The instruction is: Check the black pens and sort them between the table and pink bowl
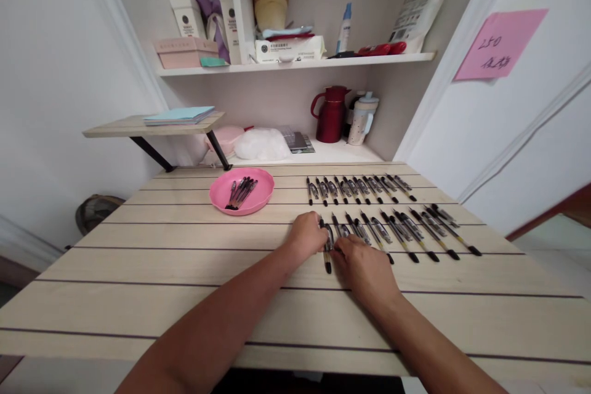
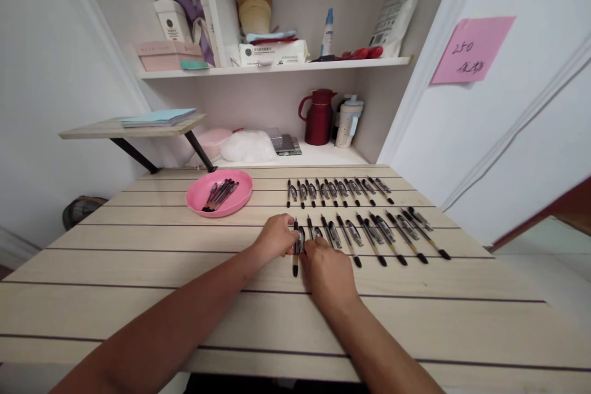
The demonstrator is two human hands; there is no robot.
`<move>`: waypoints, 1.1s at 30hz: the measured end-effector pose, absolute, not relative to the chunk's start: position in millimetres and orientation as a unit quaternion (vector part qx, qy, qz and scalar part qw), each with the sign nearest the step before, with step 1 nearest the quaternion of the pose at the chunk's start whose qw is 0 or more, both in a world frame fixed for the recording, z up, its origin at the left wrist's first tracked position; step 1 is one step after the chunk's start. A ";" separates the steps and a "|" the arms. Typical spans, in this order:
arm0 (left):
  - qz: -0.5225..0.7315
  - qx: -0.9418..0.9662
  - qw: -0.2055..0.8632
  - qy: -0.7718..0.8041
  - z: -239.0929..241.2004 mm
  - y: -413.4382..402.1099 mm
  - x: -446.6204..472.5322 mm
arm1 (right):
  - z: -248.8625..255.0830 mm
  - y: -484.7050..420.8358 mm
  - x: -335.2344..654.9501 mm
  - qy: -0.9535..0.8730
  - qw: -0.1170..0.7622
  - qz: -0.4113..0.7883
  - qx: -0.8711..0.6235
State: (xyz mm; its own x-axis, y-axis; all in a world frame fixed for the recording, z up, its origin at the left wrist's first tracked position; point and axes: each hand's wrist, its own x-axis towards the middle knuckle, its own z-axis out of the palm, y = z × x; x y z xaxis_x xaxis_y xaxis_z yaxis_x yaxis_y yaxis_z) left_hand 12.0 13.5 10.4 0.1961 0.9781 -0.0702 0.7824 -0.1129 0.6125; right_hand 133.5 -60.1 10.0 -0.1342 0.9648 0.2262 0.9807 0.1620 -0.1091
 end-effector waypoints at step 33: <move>0.224 0.669 0.390 0.592 3.8 14.8 9.6 | 9.1 -92.9 159.9 -0.720 0.162 0.002 -0.675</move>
State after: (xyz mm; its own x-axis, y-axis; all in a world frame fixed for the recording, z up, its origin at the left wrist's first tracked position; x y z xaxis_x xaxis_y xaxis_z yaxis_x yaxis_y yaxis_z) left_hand 9.6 14.8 3.8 0.1993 0.9666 -0.1611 0.6165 0.0041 0.7874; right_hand 159.9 -92.9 9.1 -0.0359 0.9723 0.2310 0.9713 0.0884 -0.2210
